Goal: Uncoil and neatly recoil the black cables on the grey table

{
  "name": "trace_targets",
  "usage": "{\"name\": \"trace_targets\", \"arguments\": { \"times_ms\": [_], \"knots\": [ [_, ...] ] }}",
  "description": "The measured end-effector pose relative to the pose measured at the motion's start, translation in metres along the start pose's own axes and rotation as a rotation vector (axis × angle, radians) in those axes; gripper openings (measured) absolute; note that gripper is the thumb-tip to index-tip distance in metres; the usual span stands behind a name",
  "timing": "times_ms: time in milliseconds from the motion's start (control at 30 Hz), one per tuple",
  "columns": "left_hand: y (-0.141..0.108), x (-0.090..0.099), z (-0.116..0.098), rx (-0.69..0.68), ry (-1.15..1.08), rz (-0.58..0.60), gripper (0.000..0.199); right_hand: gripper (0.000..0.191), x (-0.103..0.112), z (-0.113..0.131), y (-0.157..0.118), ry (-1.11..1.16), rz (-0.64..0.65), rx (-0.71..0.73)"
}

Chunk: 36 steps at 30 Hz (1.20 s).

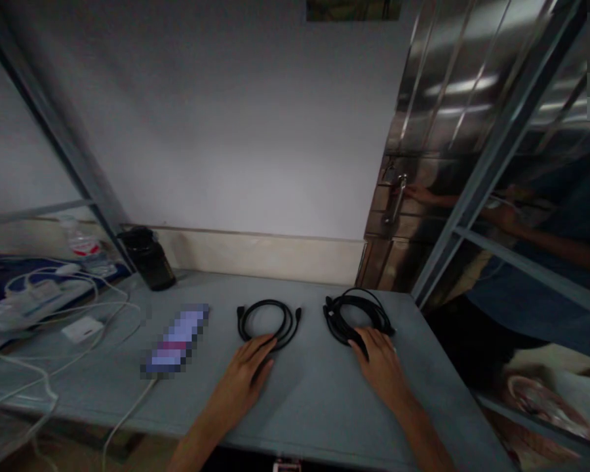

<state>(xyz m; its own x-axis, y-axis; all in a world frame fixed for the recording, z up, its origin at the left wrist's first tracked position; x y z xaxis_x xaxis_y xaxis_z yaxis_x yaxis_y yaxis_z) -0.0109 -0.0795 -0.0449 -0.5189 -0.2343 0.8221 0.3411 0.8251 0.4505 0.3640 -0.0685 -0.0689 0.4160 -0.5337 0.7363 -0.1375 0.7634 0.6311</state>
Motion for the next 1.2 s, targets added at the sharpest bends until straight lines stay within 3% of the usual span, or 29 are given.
{"name": "trace_targets", "arguments": {
  "times_ms": [433, 600, 733, 833, 967, 1067, 1133, 1200],
  "knots": [
    [0.000, -0.003, 0.002, 0.046, -0.025, 0.014, 0.049, 0.044, 0.013, 0.005, 0.003, 0.045, -0.061, -0.023],
    [0.000, -0.005, 0.004, 0.037, -0.014, 0.002, 0.049, 0.056, 0.019, 0.001, 0.009, 0.104, -0.107, -0.103],
    [0.000, -0.006, 0.010, 0.018, 0.009, -0.015, 0.048, 0.067, 0.033, -0.009, 0.030, 0.165, -0.164, -0.213],
    [-0.002, -0.007, 0.015, 0.001, 0.026, -0.016, 0.057, 0.066, 0.056, -0.017, 0.058, 0.232, -0.219, -0.277],
    [-0.003, -0.006, 0.016, 0.019, 0.038, -0.016, 0.061, 0.063, 0.105, -0.017, 0.094, 0.286, -0.383, -0.341],
    [-0.002, -0.005, 0.015, 0.026, 0.035, -0.030, 0.053, 0.053, 0.143, 0.001, 0.112, 0.440, -0.538, -0.370],
    [0.000, -0.004, 0.014, 0.035, 0.028, -0.071, 0.048, 0.047, 0.165, 0.019, 0.118, 0.725, -0.696, -0.371],
    [0.002, -0.001, 0.011, 0.032, 0.003, -0.101, 0.046, 0.044, 0.182, 0.043, 0.121, 0.942, -0.775, -0.350]
  ]
}}
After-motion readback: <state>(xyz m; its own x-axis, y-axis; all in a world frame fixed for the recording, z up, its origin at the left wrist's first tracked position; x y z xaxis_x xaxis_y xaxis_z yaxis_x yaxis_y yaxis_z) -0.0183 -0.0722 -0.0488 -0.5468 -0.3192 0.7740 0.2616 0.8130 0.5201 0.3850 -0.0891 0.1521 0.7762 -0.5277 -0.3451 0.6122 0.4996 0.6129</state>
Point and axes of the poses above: each hand's wrist, its own y-axis towards the middle knuckle, its own x-axis out of the back of the hand, z = x × y, the point moved 3 cm from there along y, towards the middle knuckle, and after that the axes turned 3 degrees about x, right-handed, at the moved point
